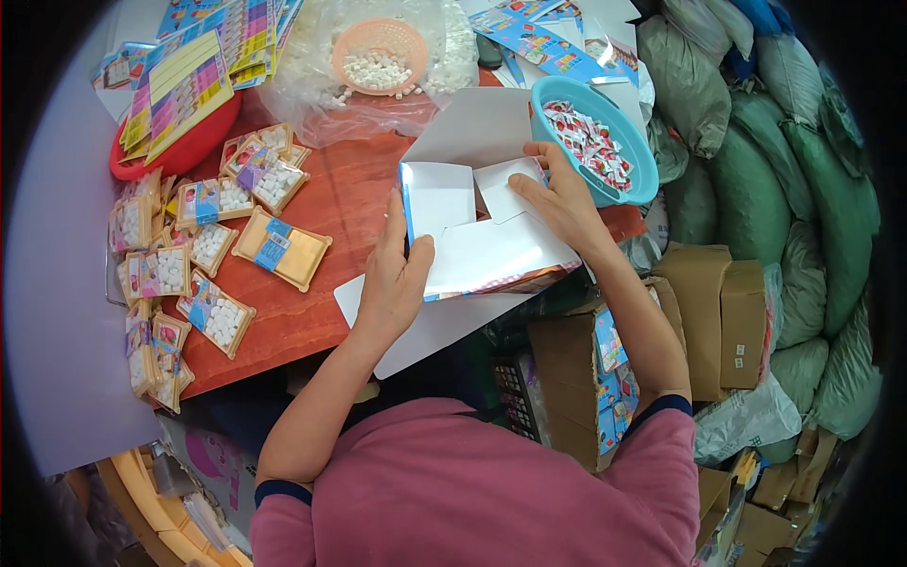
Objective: The recorder is packing small toy packets into display boxes and then placing the display boxes into a larger cardboard shipping box.
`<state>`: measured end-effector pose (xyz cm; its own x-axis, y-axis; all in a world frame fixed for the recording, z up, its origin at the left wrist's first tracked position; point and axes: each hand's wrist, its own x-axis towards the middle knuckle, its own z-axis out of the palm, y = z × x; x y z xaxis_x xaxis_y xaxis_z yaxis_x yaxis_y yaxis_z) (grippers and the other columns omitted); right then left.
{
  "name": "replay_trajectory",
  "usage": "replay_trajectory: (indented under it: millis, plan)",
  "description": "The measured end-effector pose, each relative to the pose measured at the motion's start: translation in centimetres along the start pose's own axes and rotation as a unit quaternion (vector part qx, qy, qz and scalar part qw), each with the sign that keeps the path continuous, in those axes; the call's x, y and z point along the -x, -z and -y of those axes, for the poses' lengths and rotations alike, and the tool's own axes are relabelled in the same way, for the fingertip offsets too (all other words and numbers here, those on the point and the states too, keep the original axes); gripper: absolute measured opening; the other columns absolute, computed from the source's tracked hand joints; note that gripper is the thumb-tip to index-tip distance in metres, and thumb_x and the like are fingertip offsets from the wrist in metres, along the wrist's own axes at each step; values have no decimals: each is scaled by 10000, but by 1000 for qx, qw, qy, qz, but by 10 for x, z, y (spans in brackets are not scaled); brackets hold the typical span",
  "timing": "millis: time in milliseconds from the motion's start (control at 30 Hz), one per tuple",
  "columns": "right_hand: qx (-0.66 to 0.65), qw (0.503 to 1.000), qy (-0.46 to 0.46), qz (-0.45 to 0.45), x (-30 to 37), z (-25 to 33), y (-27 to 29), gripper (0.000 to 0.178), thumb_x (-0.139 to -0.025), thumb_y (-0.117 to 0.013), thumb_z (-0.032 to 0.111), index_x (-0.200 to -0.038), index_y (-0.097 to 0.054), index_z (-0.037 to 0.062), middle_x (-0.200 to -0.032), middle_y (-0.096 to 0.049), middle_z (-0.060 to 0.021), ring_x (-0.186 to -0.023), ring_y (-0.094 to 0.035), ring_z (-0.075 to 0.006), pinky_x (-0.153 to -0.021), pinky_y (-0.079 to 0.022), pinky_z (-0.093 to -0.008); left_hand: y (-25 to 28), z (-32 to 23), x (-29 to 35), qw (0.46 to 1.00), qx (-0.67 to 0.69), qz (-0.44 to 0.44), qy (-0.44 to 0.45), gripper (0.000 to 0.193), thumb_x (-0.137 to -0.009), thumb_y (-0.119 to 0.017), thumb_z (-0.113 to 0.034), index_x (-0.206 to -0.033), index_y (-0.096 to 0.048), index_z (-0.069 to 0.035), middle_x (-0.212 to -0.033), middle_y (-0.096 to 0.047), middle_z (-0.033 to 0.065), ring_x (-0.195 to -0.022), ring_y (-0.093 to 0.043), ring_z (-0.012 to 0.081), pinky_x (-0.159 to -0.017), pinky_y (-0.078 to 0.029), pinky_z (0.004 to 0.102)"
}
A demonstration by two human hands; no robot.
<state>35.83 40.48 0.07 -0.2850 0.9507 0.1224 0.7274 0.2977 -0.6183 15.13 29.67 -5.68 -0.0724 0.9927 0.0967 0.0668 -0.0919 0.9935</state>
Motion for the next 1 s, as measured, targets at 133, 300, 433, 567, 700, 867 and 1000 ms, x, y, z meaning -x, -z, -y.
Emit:
replay_trajectory:
  millis: [133, 300, 433, 567, 700, 867, 1000]
  plan:
    - [3, 999, 27, -18, 7, 6, -2, 557, -838, -630, 297, -1266, -428, 3, -1150, -538, -189, -954, -575, -215, -824, -451, -295, 1, 0, 4, 1000, -2, -14, 4, 655, -906, -414, -181, -1423, -118, 92, -1375, -358, 309, -1248, -425, 358, -1024, -323, 367]
    - [37, 999, 24, 23, 14, 9, 3, 530, -818, -657, 286, -1240, -465, 29, -1187, -552, -145, -764, -568, -181, -724, -453, -318, -1, -3, 6, 1000, -5, -2, 12, 654, -909, -411, -176, -1421, -112, 98, -1379, -345, 314, -1250, -419, 365, -1023, -325, 375]
    - [101, 992, 70, -17, 11, -3, -2, 502, -814, -654, 270, -1221, -485, 31, -1187, -559, -141, -724, -550, -186, -706, -445, -325, -3, 1, 7, 1000, -19, 0, -22, 654, -909, -409, -177, -1421, -112, 99, -1383, -334, 317, -1248, -418, 367, -1023, -325, 377]
    - [85, 995, 54, -6, 12, 10, 2, 481, -829, -630, 255, -1228, -488, 26, -1184, -562, -155, -845, -580, -215, -763, -447, -315, -3, -1, 6, 1000, -14, -11, -12, 655, -908, -410, -178, -1421, -113, 101, -1358, -369, 312, -1211, -452, 353, -1012, -335, 361]
    - [-25, 995, 34, -92, 0, 8, 10, 427, -882, -565, 250, -1242, -502, 30, -1186, -576, -135, -1006, -577, -216, -857, -433, -305, 3, 5, 3, 999, 23, -23, -27, 661, -898, -422, -186, -1417, -133, 103, -1311, -427, 304, -1183, -478, 321, -997, -348, 340]
    - [-151, 984, 51, -85, -73, 11, 44, 380, -918, -516, 282, -1211, -551, 44, -1154, -601, -110, -1044, -565, -188, -909, -420, -307, -2, 5, 0, 1000, 6, 1, -5, 675, -884, -431, -200, -1415, -146, 102, -1306, -440, 300, -1172, -494, 311, -988, -357, 331]
    - [-139, 929, 20, 342, -100, 35, 35, 481, -891, -546, 388, -1251, -543, 69, -1168, -597, -94, -1069, -559, -191, -929, -419, -323, 3, 10, 1, 999, -4, -32, -18, 665, -888, -427, -198, -1417, -152, 98, -1303, -442, 301, -1163, -502, 309, -975, -368, 328]
